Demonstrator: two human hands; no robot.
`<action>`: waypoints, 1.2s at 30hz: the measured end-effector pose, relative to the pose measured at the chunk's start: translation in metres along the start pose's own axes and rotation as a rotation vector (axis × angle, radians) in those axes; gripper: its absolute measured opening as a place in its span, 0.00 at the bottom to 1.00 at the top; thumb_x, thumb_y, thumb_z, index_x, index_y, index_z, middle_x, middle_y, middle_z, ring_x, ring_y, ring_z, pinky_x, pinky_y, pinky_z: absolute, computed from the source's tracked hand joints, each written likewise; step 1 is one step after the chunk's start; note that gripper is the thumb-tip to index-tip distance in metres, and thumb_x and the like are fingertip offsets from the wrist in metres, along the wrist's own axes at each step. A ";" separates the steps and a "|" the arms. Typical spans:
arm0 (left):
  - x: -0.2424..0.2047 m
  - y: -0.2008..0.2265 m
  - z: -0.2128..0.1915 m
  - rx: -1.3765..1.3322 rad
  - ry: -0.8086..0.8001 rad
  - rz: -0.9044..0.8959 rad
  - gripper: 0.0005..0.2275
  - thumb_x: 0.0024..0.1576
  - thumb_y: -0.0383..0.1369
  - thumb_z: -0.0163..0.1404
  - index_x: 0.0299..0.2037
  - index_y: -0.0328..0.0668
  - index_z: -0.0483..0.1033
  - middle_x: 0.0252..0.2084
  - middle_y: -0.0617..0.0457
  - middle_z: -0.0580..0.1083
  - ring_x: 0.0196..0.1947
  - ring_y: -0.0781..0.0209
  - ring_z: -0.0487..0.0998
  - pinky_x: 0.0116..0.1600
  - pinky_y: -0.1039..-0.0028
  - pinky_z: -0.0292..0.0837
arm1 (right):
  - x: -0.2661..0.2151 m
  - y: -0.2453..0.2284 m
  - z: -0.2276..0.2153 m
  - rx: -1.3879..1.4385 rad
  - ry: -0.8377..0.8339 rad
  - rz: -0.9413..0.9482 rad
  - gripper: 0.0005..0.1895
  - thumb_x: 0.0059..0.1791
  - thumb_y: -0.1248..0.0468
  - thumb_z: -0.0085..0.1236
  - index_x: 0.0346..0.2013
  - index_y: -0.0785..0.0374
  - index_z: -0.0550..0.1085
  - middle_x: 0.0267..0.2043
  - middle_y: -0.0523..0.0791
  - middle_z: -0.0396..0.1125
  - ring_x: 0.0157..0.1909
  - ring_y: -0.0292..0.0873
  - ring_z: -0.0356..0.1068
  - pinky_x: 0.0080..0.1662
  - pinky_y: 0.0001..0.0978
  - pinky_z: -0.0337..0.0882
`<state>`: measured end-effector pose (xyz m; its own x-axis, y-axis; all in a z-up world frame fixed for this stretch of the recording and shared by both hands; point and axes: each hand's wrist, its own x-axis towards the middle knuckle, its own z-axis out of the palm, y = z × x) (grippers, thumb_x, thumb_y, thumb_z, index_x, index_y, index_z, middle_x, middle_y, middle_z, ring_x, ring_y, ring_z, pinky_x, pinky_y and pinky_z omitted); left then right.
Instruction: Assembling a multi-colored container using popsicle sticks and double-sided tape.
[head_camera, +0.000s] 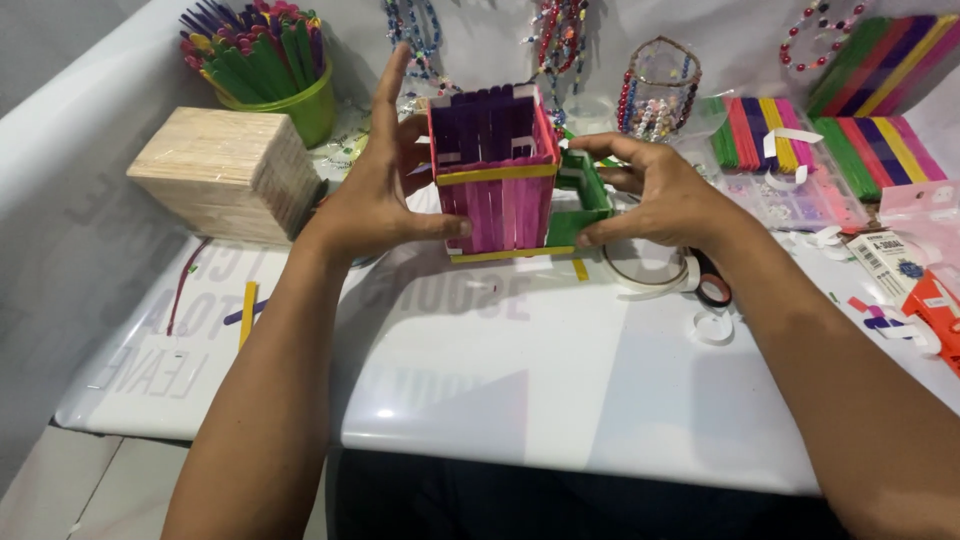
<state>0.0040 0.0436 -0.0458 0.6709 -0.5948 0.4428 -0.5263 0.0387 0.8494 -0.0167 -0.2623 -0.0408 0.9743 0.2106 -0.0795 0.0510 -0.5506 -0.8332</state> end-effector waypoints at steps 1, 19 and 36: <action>0.000 0.001 0.001 -0.001 0.002 0.000 0.57 0.53 0.39 0.68 0.75 0.61 0.22 0.72 0.34 0.67 0.68 0.43 0.77 0.74 0.53 0.75 | -0.001 0.001 -0.002 -0.001 -0.001 0.000 0.52 0.29 0.67 0.74 0.67 0.45 0.65 0.78 0.43 0.54 0.77 0.54 0.54 0.68 0.47 0.63; 0.009 -0.019 -0.001 -0.384 0.274 -0.332 0.55 0.48 0.45 0.67 0.77 0.47 0.34 0.65 0.20 0.60 0.59 0.21 0.73 0.60 0.40 0.74 | -0.001 -0.001 0.004 0.502 -0.049 0.003 0.37 0.44 0.49 0.59 0.63 0.67 0.70 0.45 0.53 0.69 0.46 0.51 0.71 0.48 0.50 0.74; 0.008 0.001 -0.010 -0.277 0.207 -0.376 0.61 0.38 0.41 0.67 0.75 0.61 0.28 0.60 0.36 0.65 0.58 0.43 0.78 0.60 0.51 0.83 | 0.001 -0.004 0.000 0.385 -0.080 -0.060 0.47 0.34 0.69 0.64 0.68 0.65 0.61 0.71 0.52 0.60 0.73 0.50 0.61 0.66 0.39 0.68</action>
<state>0.0139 0.0468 -0.0383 0.8916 -0.4376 0.1160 -0.0895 0.0807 0.9927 -0.0157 -0.2605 -0.0376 0.9512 0.3039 -0.0545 0.0064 -0.1959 -0.9806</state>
